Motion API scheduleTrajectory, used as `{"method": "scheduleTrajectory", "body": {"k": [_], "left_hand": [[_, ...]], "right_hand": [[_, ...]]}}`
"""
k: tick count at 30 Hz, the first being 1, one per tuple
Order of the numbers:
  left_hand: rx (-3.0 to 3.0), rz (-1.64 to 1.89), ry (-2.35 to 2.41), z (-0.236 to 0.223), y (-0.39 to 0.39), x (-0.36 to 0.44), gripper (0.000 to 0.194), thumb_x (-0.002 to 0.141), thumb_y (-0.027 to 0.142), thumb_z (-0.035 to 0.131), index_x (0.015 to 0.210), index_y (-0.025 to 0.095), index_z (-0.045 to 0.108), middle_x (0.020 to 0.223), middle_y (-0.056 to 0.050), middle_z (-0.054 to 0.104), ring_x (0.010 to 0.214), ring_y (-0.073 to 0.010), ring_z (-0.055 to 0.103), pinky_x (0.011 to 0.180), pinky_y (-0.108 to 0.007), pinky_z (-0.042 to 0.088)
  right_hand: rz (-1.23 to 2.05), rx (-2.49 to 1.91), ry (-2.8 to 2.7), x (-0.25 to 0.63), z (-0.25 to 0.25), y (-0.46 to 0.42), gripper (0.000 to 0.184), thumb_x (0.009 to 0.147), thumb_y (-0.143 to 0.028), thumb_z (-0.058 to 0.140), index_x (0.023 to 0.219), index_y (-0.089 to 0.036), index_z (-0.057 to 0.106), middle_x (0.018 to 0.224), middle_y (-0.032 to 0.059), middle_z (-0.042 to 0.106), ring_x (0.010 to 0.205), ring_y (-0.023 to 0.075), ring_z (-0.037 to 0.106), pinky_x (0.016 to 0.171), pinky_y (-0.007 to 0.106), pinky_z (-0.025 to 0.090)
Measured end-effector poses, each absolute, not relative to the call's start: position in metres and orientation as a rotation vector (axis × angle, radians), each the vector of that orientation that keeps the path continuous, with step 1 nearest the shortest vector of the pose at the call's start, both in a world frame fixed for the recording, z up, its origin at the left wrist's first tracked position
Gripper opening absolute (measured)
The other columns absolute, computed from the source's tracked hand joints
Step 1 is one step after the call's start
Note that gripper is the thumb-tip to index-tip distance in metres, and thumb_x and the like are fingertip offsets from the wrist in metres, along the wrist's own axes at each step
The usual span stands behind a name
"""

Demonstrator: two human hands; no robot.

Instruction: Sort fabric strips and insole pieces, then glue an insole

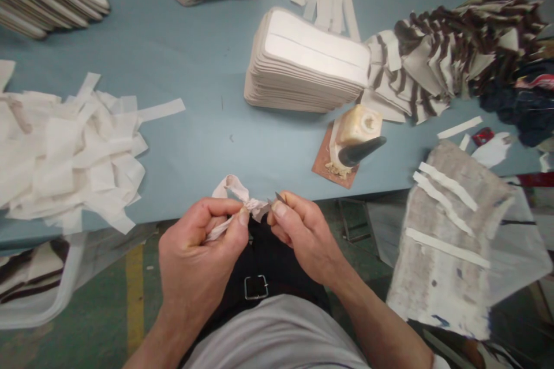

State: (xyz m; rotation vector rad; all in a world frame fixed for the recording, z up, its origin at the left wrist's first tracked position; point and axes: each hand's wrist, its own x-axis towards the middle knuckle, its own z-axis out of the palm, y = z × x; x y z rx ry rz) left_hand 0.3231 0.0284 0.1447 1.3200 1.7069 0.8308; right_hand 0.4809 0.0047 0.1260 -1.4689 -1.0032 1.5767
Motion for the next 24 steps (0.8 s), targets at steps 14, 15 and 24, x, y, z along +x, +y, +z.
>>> {"method": "scheduleTrajectory", "body": {"k": [14, 15, 24], "left_hand": [[1.09, 0.835, 1.6, 0.138, 0.023, 0.322, 0.015, 0.079, 0.034, 0.074, 0.072, 0.021, 0.07, 0.05, 0.007, 0.058, 0.042, -0.006, 0.042, 0.04, -0.014, 0.032], [1.086, 0.833, 1.604, 0.139, 0.023, 0.322, 0.016, 0.079, 0.034, 0.074, 0.072, 0.021, 0.07, 0.05, 0.007, 0.057, 0.042, -0.0061, 0.042, 0.04, -0.014, 0.032], [1.112, 0.832, 1.61, 0.134, 0.023, 0.321, 0.016, 0.082, 0.034, 0.073, 0.075, 0.02, 0.069, 0.052, 0.007, 0.057, 0.043, -0.0066, 0.04, 0.04, -0.016, 0.03]], "right_hand": [[1.581, -1.515, -1.207, 0.476, 0.138, 0.006, 0.035, 0.103, -0.04, 0.051, 0.073, -0.021, 0.047, 0.061, -0.0075, 0.04, 0.056, 0.009, 0.034, 0.056, 0.026, 0.027], [1.581, -1.508, -1.21, 0.475, 0.138, 0.007, 0.035, 0.102, -0.04, 0.051, 0.073, -0.021, 0.047, 0.061, -0.0074, 0.04, 0.056, 0.0091, 0.034, 0.056, 0.026, 0.027], [1.638, -1.527, -1.169, 0.474, 0.137, 0.007, 0.036, 0.103, -0.043, 0.05, 0.074, -0.021, 0.049, 0.061, -0.007, 0.039, 0.058, 0.0099, 0.034, 0.055, 0.026, 0.027]]}}
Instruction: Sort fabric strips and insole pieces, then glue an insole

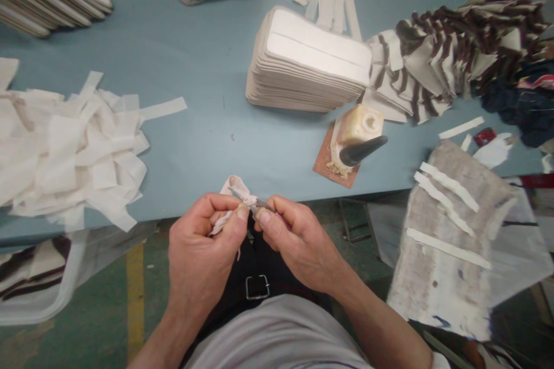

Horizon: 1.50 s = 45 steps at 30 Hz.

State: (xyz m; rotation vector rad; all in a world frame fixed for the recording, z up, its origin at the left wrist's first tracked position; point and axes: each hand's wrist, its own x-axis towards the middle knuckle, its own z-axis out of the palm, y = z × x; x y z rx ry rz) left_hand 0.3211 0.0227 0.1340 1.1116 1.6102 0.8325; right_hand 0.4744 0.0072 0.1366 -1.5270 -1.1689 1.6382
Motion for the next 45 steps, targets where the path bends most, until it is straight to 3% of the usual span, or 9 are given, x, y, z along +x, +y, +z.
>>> {"method": "scheduleTrajectory", "body": {"k": [5, 11, 19, 25, 33, 38, 45], "left_hand": [[1.255, 0.838, 1.64, 0.137, 0.021, 0.322, 0.014, 0.084, 0.033, 0.069, 0.075, 0.022, 0.069, 0.055, 0.006, 0.062, 0.045, -0.0084, 0.048, 0.043, -0.018, 0.036], [1.902, 0.893, 1.67, 0.132, 0.016, 0.321, 0.007, 0.091, 0.021, 0.064, 0.088, 0.022, 0.071, 0.068, 0.003, 0.074, 0.052, -0.0114, 0.062, 0.057, -0.023, 0.049], [2.141, 0.93, 1.555, 0.124, 0.013, 0.318, 0.007, 0.092, 0.013, 0.065, 0.093, 0.019, 0.069, 0.073, 0.0, 0.077, 0.057, -0.0139, 0.067, 0.063, -0.026, 0.051], [2.134, 0.939, 1.546, 0.124, 0.012, 0.321, 0.009, 0.092, 0.012, 0.065, 0.094, 0.02, 0.07, 0.081, -0.002, 0.08, 0.065, -0.0154, 0.073, 0.069, -0.026, 0.056], [1.701, 0.877, 1.59, 0.132, 0.014, 0.324, 0.009, 0.088, 0.021, 0.063, 0.083, 0.021, 0.07, 0.061, 0.005, 0.069, 0.046, -0.0091, 0.055, 0.049, -0.02, 0.043], [1.624, 0.793, 1.508, 0.133, 0.02, 0.32, 0.009, 0.087, 0.026, 0.066, 0.084, 0.02, 0.072, 0.062, 0.004, 0.07, 0.048, -0.0094, 0.058, 0.048, -0.019, 0.042], [1.313, 0.625, 1.349, 0.131, 0.028, 0.309, 0.017, 0.087, 0.033, 0.069, 0.08, 0.018, 0.071, 0.068, -0.002, 0.074, 0.06, -0.0161, 0.07, 0.056, -0.023, 0.052]], "right_hand": [[1.661, -1.491, -1.124, 0.474, 0.133, 0.006, 0.035, 0.104, -0.044, 0.051, 0.077, -0.021, 0.051, 0.063, -0.0064, 0.041, 0.059, 0.0107, 0.035, 0.055, 0.026, 0.027], [1.677, -1.369, -1.07, 0.472, 0.127, 0.006, 0.038, 0.104, -0.045, 0.05, 0.074, -0.022, 0.047, 0.067, -0.0054, 0.037, 0.06, 0.0108, 0.032, 0.055, 0.026, 0.027], [1.669, -1.448, -1.117, 0.472, 0.12, 0.006, 0.039, 0.096, -0.048, 0.055, 0.069, -0.022, 0.042, 0.066, -0.0051, 0.033, 0.061, 0.0108, 0.031, 0.056, 0.027, 0.025], [1.713, -1.438, -1.042, 0.473, 0.113, 0.005, 0.044, 0.096, -0.052, 0.052, 0.067, -0.023, 0.037, 0.064, -0.0053, 0.03, 0.059, 0.0105, 0.028, 0.053, 0.027, 0.02], [1.462, -1.554, -1.14, 0.471, 0.113, 0.008, 0.044, 0.09, -0.051, 0.056, 0.06, -0.024, 0.037, 0.057, -0.0063, 0.031, 0.054, 0.0096, 0.028, 0.051, 0.028, 0.022], [1.336, -1.685, -1.271, 0.473, 0.112, 0.011, 0.047, 0.087, -0.055, 0.056, 0.058, -0.024, 0.035, 0.054, -0.0065, 0.03, 0.053, 0.0094, 0.029, 0.051, 0.027, 0.023], [1.277, -1.724, -1.384, 0.477, 0.111, 0.01, 0.045, 0.085, -0.05, 0.058, 0.057, -0.024, 0.034, 0.051, -0.0068, 0.031, 0.05, 0.0091, 0.03, 0.052, 0.028, 0.022]]}}
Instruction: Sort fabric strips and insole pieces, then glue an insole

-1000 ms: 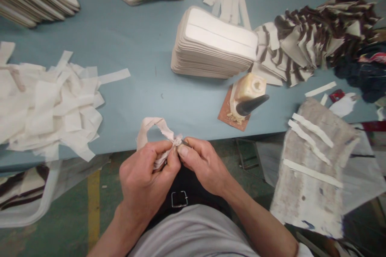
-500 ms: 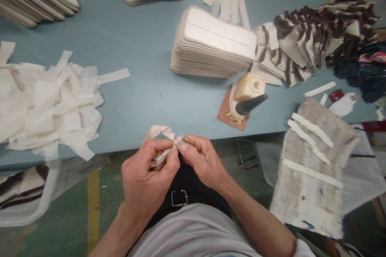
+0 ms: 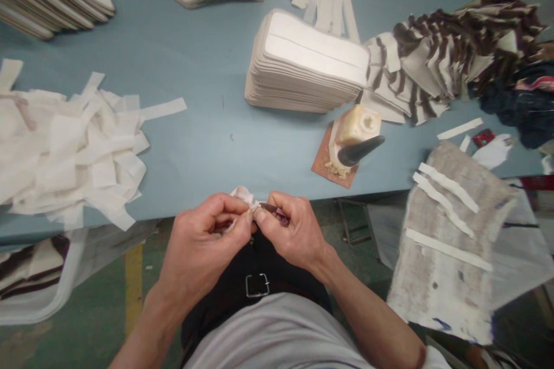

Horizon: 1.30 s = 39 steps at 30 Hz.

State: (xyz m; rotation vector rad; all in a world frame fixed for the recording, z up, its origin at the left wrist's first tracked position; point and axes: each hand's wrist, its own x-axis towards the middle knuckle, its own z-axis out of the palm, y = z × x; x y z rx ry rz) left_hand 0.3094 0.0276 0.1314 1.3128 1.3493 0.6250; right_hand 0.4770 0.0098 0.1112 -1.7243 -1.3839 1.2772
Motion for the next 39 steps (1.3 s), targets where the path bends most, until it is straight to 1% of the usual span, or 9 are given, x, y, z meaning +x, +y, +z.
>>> {"method": "scheduleTrajectory", "body": {"k": [6, 12, 19, 23, 27, 30, 32, 35, 39], "left_hand": [[1.398, 0.698, 1.386, 0.135, 0.026, 0.313, 0.016, 0.081, 0.026, 0.067, 0.067, 0.019, 0.064, 0.052, 0.005, 0.055, 0.044, -0.0077, 0.045, 0.043, -0.018, 0.033], [1.467, 0.806, 1.481, 0.132, 0.019, 0.323, 0.013, 0.08, 0.023, 0.064, 0.068, 0.02, 0.063, 0.053, 0.005, 0.06, 0.046, -0.0083, 0.05, 0.047, -0.019, 0.037], [1.114, 0.857, 1.451, 0.123, 0.019, 0.322, 0.015, 0.076, 0.027, 0.069, 0.066, 0.021, 0.06, 0.048, 0.008, 0.046, 0.041, -0.0068, 0.034, 0.041, -0.019, 0.024], [0.907, 0.861, 1.359, 0.126, 0.02, 0.319, 0.02, 0.076, 0.033, 0.072, 0.067, 0.021, 0.058, 0.047, 0.008, 0.046, 0.042, -0.0072, 0.035, 0.042, -0.019, 0.027], [1.012, 0.796, 1.494, 0.136, 0.021, 0.321, 0.017, 0.073, 0.03, 0.07, 0.063, 0.02, 0.06, 0.047, 0.007, 0.047, 0.043, -0.0068, 0.035, 0.043, -0.018, 0.023], [1.1, 0.791, 1.599, 0.137, 0.017, 0.324, 0.012, 0.075, 0.027, 0.066, 0.066, 0.019, 0.063, 0.049, 0.007, 0.049, 0.045, -0.0064, 0.034, 0.044, -0.019, 0.02], [1.156, 0.789, 1.613, 0.133, 0.013, 0.326, 0.011, 0.077, 0.026, 0.065, 0.069, 0.02, 0.063, 0.05, 0.007, 0.049, 0.045, -0.0062, 0.032, 0.044, -0.019, 0.019], [1.231, 0.781, 1.575, 0.129, 0.01, 0.326, 0.01, 0.078, 0.026, 0.065, 0.07, 0.02, 0.064, 0.05, 0.008, 0.047, 0.044, -0.0062, 0.031, 0.042, -0.02, 0.019], [1.231, 0.781, 1.562, 0.134, 0.012, 0.326, 0.013, 0.078, 0.026, 0.065, 0.067, 0.02, 0.063, 0.049, 0.009, 0.046, 0.043, -0.0062, 0.03, 0.041, -0.02, 0.02]], "right_hand": [[1.392, -1.551, -1.242, 0.472, 0.11, 0.005, 0.044, 0.086, -0.046, 0.058, 0.058, -0.024, 0.031, 0.054, -0.0075, 0.027, 0.052, 0.0086, 0.026, 0.051, 0.027, 0.022], [1.561, -1.302, -0.883, 0.464, 0.102, -0.005, 0.043, 0.091, -0.046, 0.057, 0.061, -0.023, 0.039, 0.055, -0.0069, 0.032, 0.051, 0.0085, 0.026, 0.049, 0.026, 0.023], [2.018, -0.747, -0.366, 0.46, 0.097, -0.002, 0.05, 0.088, -0.058, 0.059, 0.058, -0.024, 0.04, 0.043, -0.0117, 0.022, 0.037, 0.0058, 0.011, 0.035, 0.021, 0.011], [2.091, -0.861, -0.488, 0.476, 0.093, 0.0, 0.053, 0.091, -0.064, 0.058, 0.062, -0.023, 0.041, 0.046, -0.0123, 0.023, 0.04, 0.0056, 0.012, 0.037, 0.02, 0.012], [1.516, -1.44, -0.956, 0.499, 0.096, -0.002, 0.046, 0.091, -0.049, 0.067, 0.063, -0.022, 0.044, 0.053, -0.0093, 0.035, 0.046, 0.006, 0.027, 0.043, 0.02, 0.022], [0.835, -1.622, -1.215, 0.506, 0.111, -0.003, 0.019, 0.086, -0.026, 0.073, 0.074, -0.02, 0.06, 0.055, -0.0092, 0.049, 0.046, 0.0059, 0.04, 0.046, 0.02, 0.031], [0.579, -1.52, -1.49, 0.504, 0.12, -0.001, 0.005, 0.087, -0.018, 0.072, 0.091, -0.02, 0.069, 0.059, -0.0084, 0.062, 0.046, 0.0061, 0.048, 0.048, 0.021, 0.036], [0.401, -1.335, -1.849, 0.499, 0.124, 0.003, 0.01, 0.094, -0.015, 0.068, 0.101, -0.02, 0.072, 0.075, -0.0034, 0.077, 0.055, 0.0084, 0.063, 0.058, 0.024, 0.045], [0.351, -1.345, -2.015, 0.496, 0.117, 0.004, 0.008, 0.099, -0.017, 0.065, 0.101, -0.018, 0.073, 0.083, -0.0003, 0.082, 0.064, 0.0111, 0.072, 0.064, 0.027, 0.046]]}}
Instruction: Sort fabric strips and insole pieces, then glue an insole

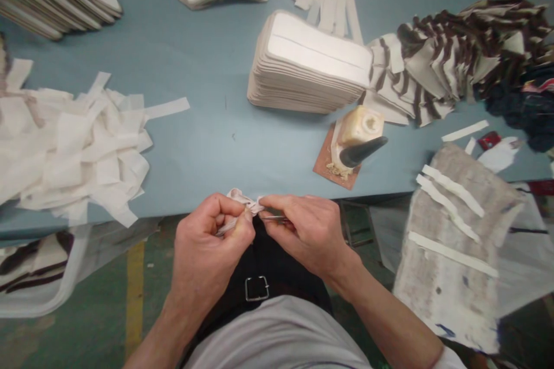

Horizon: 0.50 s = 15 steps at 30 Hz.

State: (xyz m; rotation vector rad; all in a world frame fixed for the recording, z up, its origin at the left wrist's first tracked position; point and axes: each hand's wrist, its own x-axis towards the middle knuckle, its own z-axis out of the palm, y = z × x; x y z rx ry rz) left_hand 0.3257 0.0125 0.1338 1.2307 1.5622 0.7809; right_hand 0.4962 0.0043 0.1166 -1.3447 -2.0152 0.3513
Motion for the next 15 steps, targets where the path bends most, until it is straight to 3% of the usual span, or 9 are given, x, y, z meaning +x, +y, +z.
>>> {"method": "scheduleTrajectory", "body": {"k": [8, 11, 15], "left_hand": [[1.284, 0.774, 1.569, 0.1388, 0.0145, 0.3279, 0.016, 0.078, 0.029, 0.062, 0.065, 0.02, 0.062, 0.049, 0.007, 0.048, 0.044, -0.0069, 0.034, 0.042, -0.02, 0.023], [1.3, 0.776, 1.562, 0.1391, 0.0137, 0.3287, 0.017, 0.078, 0.029, 0.063, 0.064, 0.02, 0.061, 0.05, 0.006, 0.051, 0.045, -0.0074, 0.036, 0.043, -0.02, 0.025], [1.234, 0.772, 1.551, 0.1387, 0.0107, 0.3309, 0.017, 0.077, 0.03, 0.064, 0.064, 0.019, 0.061, 0.049, 0.007, 0.046, 0.044, -0.0068, 0.031, 0.043, -0.02, 0.021]], "right_hand": [[0.332, -1.316, -2.041, 0.4905, 0.1104, 0.003, 0.014, 0.097, -0.014, 0.06, 0.092, -0.017, 0.072, 0.078, 0.0005, 0.081, 0.064, 0.0127, 0.073, 0.062, 0.029, 0.043], [0.342, -1.315, -2.045, 0.4891, 0.1105, 0.004, 0.018, 0.096, -0.016, 0.059, 0.082, -0.019, 0.069, 0.069, -0.0015, 0.076, 0.058, 0.0112, 0.067, 0.06, 0.028, 0.04], [0.404, -1.352, -1.873, 0.4909, 0.1164, 0.0058, 0.015, 0.084, -0.011, 0.058, 0.075, -0.019, 0.067, 0.055, -0.0048, 0.062, 0.046, 0.0092, 0.052, 0.053, 0.027, 0.035]]}}
